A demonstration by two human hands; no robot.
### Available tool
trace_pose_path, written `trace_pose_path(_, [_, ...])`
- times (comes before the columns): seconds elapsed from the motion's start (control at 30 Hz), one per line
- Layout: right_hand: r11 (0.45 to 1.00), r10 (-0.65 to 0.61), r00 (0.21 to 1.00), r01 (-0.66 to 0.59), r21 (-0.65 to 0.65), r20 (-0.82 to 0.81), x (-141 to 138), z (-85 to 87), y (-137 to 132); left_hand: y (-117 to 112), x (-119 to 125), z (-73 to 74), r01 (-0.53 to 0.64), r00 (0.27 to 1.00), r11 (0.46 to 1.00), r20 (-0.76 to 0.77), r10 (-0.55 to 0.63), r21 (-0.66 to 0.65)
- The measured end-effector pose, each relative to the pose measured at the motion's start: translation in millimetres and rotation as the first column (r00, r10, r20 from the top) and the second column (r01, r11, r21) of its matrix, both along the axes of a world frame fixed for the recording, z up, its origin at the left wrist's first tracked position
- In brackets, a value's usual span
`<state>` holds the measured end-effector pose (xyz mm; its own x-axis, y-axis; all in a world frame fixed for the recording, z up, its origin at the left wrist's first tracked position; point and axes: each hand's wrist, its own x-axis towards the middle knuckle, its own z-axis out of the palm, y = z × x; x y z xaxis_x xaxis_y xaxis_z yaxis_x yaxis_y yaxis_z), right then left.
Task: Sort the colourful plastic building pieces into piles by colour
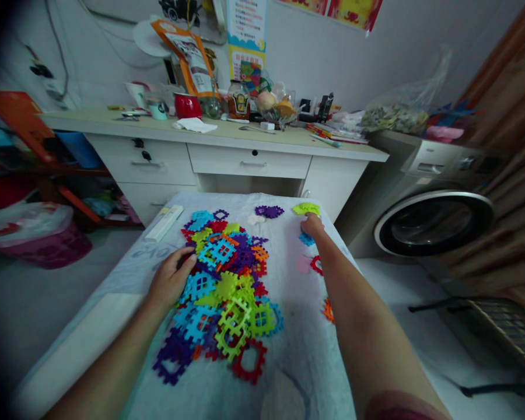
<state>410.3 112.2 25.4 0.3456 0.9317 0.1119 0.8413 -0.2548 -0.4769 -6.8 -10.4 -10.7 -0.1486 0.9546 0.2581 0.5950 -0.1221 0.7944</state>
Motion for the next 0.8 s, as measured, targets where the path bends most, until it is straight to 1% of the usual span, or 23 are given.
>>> trace_pose_path(0.1, [1.000,0.024,1.000,-0.024,-0.012,0.002,-15,8.5,-15,0,1,0.1,0.002,1.000,1.000,-0.001,-0.002,-0.001])
trace_pose_path(0.13, [0.998,0.067,0.998,-0.067,-0.012,-0.004,-22,11.7,-22,0,1,-0.3,0.005,1.000,1.000,-0.002,-0.005,0.001])
trace_pose_path(0.2, [0.981,0.194,0.981,-0.194,-0.003,-0.029,-38,18.0,-40,-1,1,-1.1,0.008,1.000,1.000,-0.003,-0.008,0.003])
trace_pose_path(0.3, [0.919,0.392,0.916,-0.393,0.007,-0.088,-63,26.0,-73,0,1,-1.2,0.000,1.000,1.000,-0.001,0.000,0.009])
trace_pose_path(0.37, [0.871,0.484,0.866,-0.491,-0.030,-0.125,-78,28.3,-94,0,2,-0.7,-0.004,1.000,1.000,-0.005,0.004,0.014])
trace_pose_path(0.4, [0.853,0.511,0.849,-0.520,-0.048,-0.134,-86,28.2,-103,0,2,-0.5,-0.004,1.000,1.000,-0.009,0.004,0.016])
trace_pose_path(0.47, [0.841,0.523,0.841,-0.536,-0.075,-0.140,-99,25.0,-117,0,2,-0.2,-0.002,1.000,1.000,-0.018,0.003,0.020])
trace_pose_path(0.53, [0.852,0.502,0.852,-0.517,-0.084,-0.147,-109,18.4,-124,0,1,-0.3,-0.001,1.000,1.000,-0.022,0.002,0.023])
trace_pose_path(0.7, [0.910,0.404,0.905,-0.412,-0.039,-0.132,-121,-0.7,-126,0,1,-1.5,0.003,1.000,1.000,-0.026,-0.002,0.024])
trace_pose_path(0.8, [0.927,0.370,0.917,-0.376,-0.015,-0.149,-120,-7.4,-125,1,0,-2.7,0.008,1.000,1.000,-0.028,-0.007,0.028])
